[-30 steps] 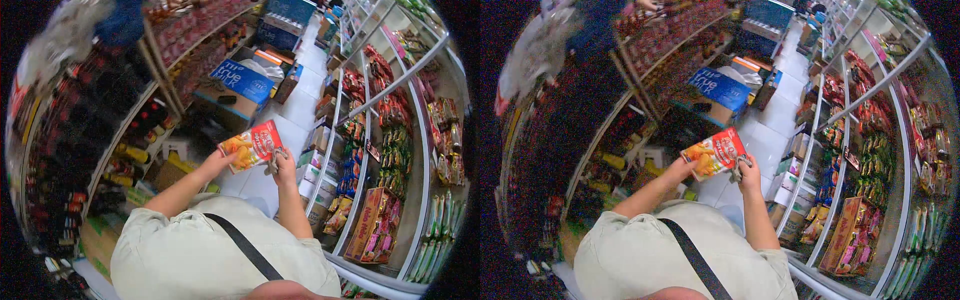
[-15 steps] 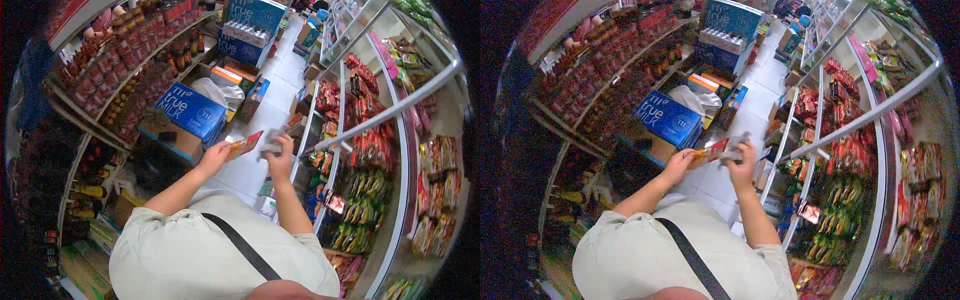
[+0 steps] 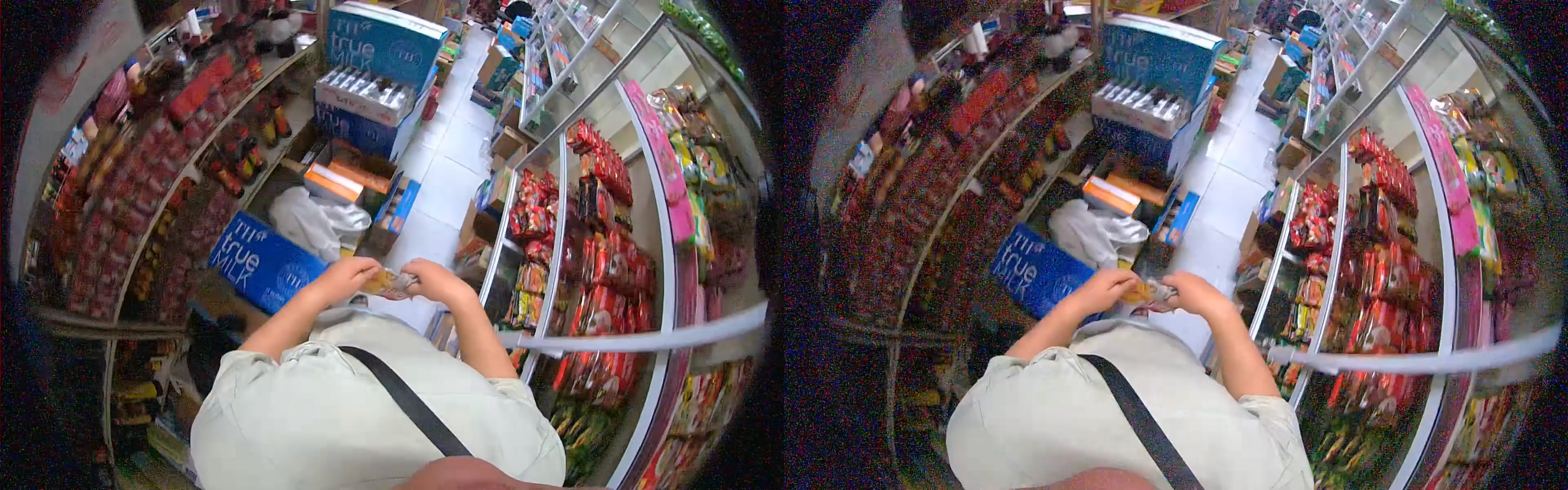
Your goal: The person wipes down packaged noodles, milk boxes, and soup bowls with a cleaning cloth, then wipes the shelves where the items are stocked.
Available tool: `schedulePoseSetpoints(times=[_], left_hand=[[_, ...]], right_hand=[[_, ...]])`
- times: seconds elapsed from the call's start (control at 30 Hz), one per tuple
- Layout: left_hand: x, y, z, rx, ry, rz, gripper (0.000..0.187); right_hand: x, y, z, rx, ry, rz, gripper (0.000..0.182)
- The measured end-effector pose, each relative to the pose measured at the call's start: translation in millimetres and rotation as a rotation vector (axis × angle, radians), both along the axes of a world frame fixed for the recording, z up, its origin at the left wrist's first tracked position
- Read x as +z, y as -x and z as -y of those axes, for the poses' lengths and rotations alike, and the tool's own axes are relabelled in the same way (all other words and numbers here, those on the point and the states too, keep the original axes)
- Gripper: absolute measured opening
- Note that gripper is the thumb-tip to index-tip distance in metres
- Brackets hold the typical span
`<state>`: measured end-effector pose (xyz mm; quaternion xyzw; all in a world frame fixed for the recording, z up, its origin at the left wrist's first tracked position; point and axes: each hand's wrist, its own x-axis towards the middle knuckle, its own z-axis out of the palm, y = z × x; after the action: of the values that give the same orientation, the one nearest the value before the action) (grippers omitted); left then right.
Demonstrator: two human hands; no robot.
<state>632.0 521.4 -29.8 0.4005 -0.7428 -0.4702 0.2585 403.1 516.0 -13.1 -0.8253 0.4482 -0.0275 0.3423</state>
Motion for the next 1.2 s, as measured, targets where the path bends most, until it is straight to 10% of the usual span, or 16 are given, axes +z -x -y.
schedulePoseSetpoints(times=[0.3, 0.53, 0.63, 0.87, 1.1, 1.2], left_hand=[[44.6, 103.3, 204.2, -0.218, 0.212, 0.099, 0.021], [34.7, 196.7, 319.0, 0.04, -0.03, -0.154, 0.026], [24.9, 234.9, 369.2, -0.025, -0.132, -0.37, 0.027], [14.5, 324.5, 463.9, -0.031, -0.238, -0.663, 0.032], [-6.5, 374.6, 583.9, 0.047, -0.765, -0.833, 0.03], [-2.0, 388.1, 660.6, 0.133, -0.742, -0.771, 0.027]], right_hand=[[-19.7, 125.0, 157.3, -0.278, 0.128, 0.374, 0.03], [-39.9, 240.3, 306.5, -0.71, -0.333, 0.336, 0.028], [-37.3, 280.8, 388.4, -0.662, -0.033, 0.486, 0.036], [34.2, 309.5, 487.8, -0.134, -0.231, 0.593, 0.04], [5.5, 351.5, 597.2, -0.255, -0.997, 1.039, 0.06], [15.0, 369.2, 675.6, -0.208, -0.838, 1.04, 0.076]])
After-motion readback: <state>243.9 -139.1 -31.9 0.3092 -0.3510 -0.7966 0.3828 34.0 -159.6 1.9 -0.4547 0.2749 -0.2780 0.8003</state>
